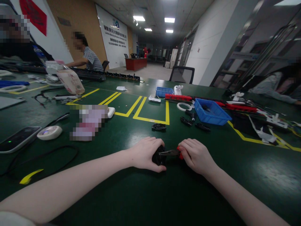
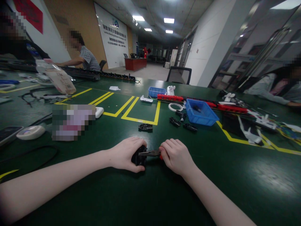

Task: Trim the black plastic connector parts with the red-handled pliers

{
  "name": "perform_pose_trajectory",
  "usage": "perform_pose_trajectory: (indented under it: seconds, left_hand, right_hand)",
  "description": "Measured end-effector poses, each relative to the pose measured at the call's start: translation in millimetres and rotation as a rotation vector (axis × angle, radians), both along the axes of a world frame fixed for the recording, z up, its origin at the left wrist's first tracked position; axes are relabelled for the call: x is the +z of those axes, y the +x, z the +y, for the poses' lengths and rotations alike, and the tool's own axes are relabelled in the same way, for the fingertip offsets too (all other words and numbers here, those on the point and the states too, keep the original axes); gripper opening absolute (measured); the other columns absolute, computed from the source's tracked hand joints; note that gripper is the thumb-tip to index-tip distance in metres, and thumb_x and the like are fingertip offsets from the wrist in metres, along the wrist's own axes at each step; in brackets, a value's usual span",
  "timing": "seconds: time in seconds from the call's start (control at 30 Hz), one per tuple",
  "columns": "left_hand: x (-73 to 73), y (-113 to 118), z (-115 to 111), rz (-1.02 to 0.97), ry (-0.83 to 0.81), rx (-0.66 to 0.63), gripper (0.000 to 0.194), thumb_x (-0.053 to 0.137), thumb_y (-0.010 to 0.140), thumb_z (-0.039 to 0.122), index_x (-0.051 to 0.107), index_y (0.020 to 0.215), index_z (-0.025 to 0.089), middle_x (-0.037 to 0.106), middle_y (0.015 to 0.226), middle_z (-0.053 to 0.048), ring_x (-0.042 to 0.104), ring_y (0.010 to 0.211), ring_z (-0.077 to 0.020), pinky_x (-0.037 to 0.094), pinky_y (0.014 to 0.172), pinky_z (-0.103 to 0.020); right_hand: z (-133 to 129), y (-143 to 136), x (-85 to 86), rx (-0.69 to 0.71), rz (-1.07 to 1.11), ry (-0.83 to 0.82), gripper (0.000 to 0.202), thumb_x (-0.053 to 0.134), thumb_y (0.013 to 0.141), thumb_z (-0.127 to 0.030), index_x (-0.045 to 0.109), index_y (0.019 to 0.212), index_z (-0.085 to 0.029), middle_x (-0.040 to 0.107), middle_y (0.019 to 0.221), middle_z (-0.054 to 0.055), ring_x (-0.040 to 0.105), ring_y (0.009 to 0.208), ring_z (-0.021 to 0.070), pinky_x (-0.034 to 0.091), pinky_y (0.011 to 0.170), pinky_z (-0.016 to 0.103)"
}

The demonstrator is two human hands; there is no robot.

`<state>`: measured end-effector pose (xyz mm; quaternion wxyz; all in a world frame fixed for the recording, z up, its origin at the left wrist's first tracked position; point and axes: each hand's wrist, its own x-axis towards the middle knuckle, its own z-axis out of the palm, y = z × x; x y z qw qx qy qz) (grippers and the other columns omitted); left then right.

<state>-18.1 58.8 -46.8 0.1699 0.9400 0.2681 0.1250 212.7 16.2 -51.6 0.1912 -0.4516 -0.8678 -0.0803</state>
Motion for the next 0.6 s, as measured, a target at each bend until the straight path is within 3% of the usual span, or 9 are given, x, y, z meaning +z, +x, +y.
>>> perform_pose_trajectory:
  seconds: [0.6]
  left_hand:
    - [-6.4, 1.1, 3.9, -0.03, 0.08, -0.018, 0.061, 0.066, 0.065, 0.063, 0.05, 0.101, 0.016, 0.062, 0.092, -0.005, 0.059, 0.079, -0.0211, 0.045, 0.071, -0.032]
  right_hand:
    - [1.6, -3.4, -4.3, 0.042, 0.022, 0.071, 0.033, 0.034, 0.094, -0.024, 0.061, 0.078, -0.016, 0.063, 0.073, 0.006, 0.055, 0.063, 0.0141, 0.04, 0.059, 0.027]
